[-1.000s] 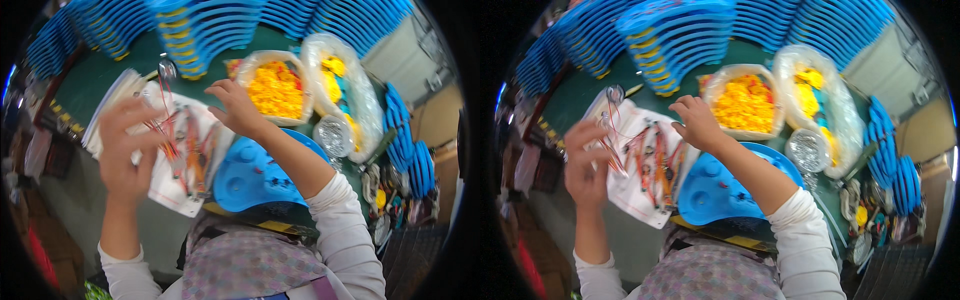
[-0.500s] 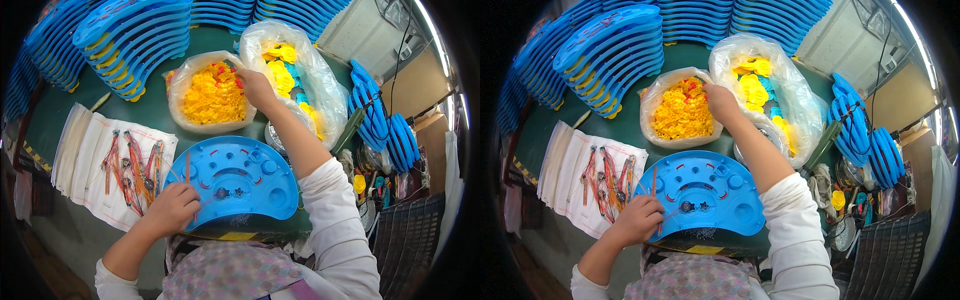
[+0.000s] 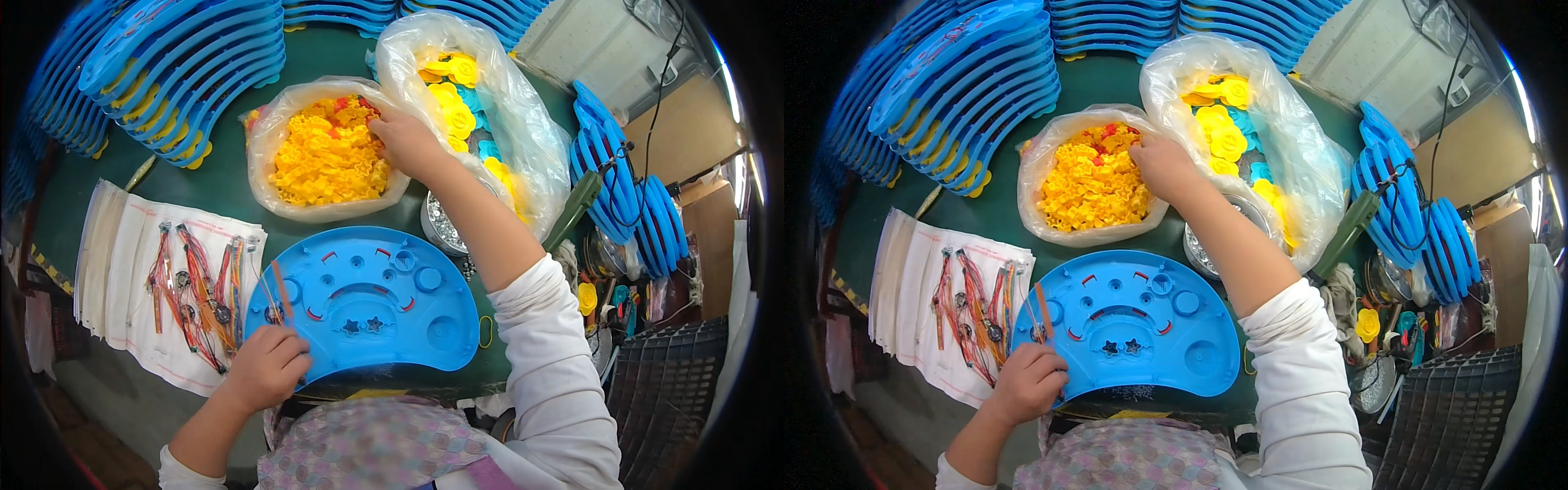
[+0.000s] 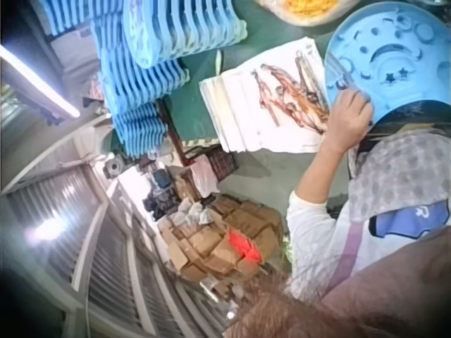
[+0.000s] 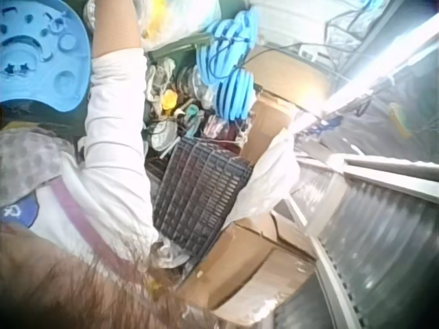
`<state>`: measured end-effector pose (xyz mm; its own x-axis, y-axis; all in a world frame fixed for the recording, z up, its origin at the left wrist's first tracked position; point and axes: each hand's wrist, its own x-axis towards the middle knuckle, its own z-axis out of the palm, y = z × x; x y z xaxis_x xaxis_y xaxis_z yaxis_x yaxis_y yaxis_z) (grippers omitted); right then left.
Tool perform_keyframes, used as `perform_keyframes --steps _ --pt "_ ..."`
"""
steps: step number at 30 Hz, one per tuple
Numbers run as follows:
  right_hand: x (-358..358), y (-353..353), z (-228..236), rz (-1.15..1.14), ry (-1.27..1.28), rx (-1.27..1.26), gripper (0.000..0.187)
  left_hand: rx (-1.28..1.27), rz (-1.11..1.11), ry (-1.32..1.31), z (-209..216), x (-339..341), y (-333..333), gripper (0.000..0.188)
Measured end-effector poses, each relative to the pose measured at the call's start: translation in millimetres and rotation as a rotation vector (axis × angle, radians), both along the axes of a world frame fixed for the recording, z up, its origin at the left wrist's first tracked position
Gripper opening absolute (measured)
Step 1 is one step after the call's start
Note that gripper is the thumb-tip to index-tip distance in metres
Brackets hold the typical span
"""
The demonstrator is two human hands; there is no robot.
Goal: The person assembles small electronic components on a blue plastic tray, using a soldering iron to join wires to star-shaped pieces. They repeatedly pick up components, position them, solder connections, and place finished units aside.
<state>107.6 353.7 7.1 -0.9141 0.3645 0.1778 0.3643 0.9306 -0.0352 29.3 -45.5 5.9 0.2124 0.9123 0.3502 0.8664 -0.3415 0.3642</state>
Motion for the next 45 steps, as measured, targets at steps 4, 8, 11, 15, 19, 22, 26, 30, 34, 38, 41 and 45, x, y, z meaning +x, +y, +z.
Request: perform_keyframes --steps 4,8,11,15,19,22,26,30,34,38,41,45 --pt "11 8 -4 0.041 0.121 -0.083 0.017 -0.082 0.025 -0.204 -2 1 3 0.022" --pt "18 -31 16 0.168 0.395 -0.147 0.021 0.001 0.348 -0.456 9 7 20 0.027" --pt "46 -99 22 0.423 0.399 -0.322 0.024 0.039 0.497 -1.008 14 30 58 0.047" --pt "103 -182 13 0.382 0.241 -0.496 0.032 -0.350 0.357 -1.190 3 34 74 0.039" --pt "128 -204 -7 0.255 0.192 -0.860 0.042 -0.547 0.389 -1.180 3 34 65 0.029" --pt "126 -220 -18 0.220 0.191 -0.740 0.051 -0.443 0.509 -1.086 -5 33 56 0.023" --pt "123 -223 -20 0.258 0.275 -0.722 0.053 -0.430 0.571 -1.023 -6 25 43 0.030" --pt "120 -227 -13 0.307 0.369 -0.745 0.046 -0.396 0.516 -1.257 1 44 47 0.033" --pt "134 -219 -14 0.263 0.309 -0.639 0.043 -0.339 0.462 -1.092 10 54 57 0.029" --pt "147 -213 -13 0.152 0.177 -0.526 0.042 -0.075 0.251 -0.173 -13 43 60 0.017" --pt "148 -212 -18 0.182 0.182 -0.436 0.040 -0.092 0.164 -0.069 -22 44 59 0.010" --pt "146 -214 -27 0.192 0.202 -0.415 0.030 -0.044 0.202 -0.084 -23 48 55 0.013"
